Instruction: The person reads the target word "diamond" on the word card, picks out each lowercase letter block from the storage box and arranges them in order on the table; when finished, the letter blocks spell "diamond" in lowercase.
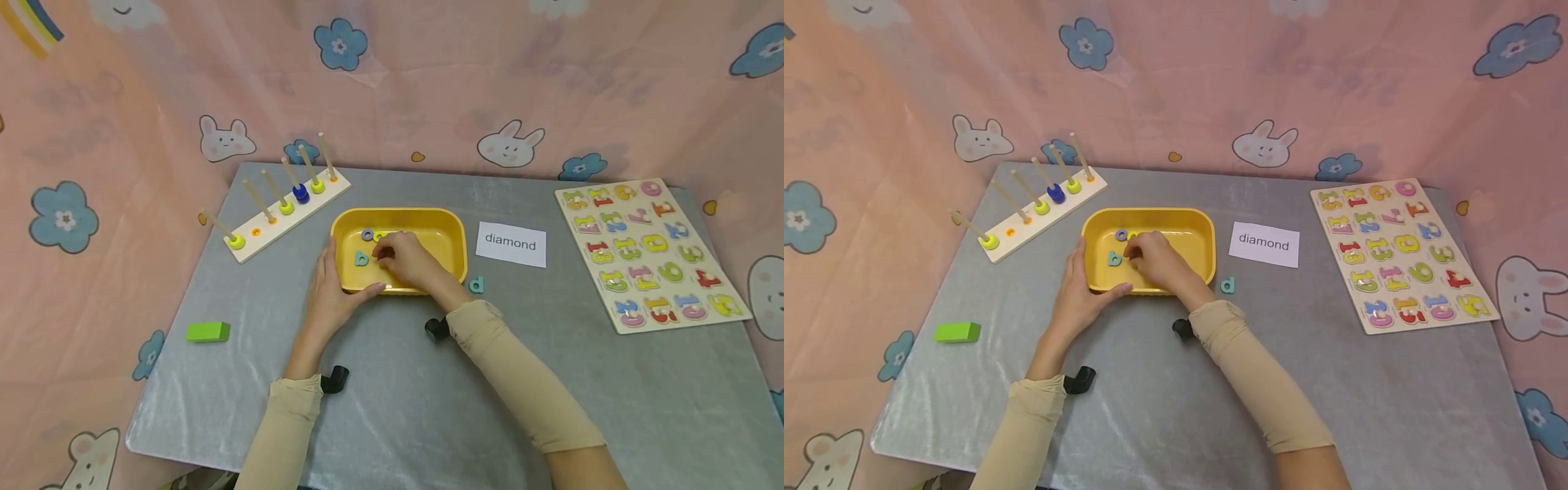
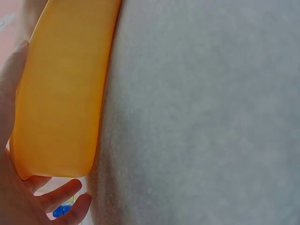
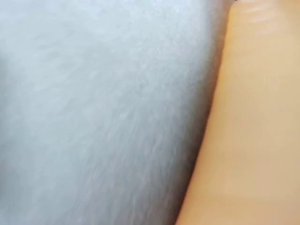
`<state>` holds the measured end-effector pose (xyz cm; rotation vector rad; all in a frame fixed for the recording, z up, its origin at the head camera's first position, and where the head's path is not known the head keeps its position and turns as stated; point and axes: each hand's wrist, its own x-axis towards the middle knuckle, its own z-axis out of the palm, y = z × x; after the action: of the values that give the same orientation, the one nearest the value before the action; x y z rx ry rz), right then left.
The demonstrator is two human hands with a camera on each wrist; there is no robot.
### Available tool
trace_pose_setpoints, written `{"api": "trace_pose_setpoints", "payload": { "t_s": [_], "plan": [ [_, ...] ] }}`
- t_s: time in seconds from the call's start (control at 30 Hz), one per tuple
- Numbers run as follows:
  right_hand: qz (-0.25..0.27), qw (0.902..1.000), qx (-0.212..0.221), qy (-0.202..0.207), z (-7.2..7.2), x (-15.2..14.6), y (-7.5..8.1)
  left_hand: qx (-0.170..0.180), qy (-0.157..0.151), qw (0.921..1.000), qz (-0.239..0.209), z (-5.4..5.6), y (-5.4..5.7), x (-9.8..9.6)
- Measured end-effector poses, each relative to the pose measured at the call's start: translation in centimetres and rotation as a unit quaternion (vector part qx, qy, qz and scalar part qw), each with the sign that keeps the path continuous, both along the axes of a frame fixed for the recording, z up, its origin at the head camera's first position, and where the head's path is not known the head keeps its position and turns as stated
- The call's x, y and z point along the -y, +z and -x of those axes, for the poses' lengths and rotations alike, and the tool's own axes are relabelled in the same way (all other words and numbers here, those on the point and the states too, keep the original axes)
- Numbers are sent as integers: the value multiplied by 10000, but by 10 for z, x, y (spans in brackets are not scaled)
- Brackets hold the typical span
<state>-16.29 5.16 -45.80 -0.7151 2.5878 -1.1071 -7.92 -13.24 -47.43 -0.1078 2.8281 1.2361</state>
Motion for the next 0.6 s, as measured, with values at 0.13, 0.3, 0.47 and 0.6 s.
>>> {"api": "trace_pose_setpoints", "payload": {
  "t_s": [0.13,0.3,0.47,0.6],
  "plan": [
    [316,9994,-148,-63,-10,-14,10,3,17,10000,-5,0,0,0],
    [368,9983,-454,6,-22,-36,26,14,32,10000,-23,0,0,-1],
    [480,9953,-829,-103,-32,-63,35,29,33,10000,-46,0,-1,-1],
    [640,9934,-902,-299,-38,-88,36,33,29,10000,-88,0,-1,0]
  ]
}}
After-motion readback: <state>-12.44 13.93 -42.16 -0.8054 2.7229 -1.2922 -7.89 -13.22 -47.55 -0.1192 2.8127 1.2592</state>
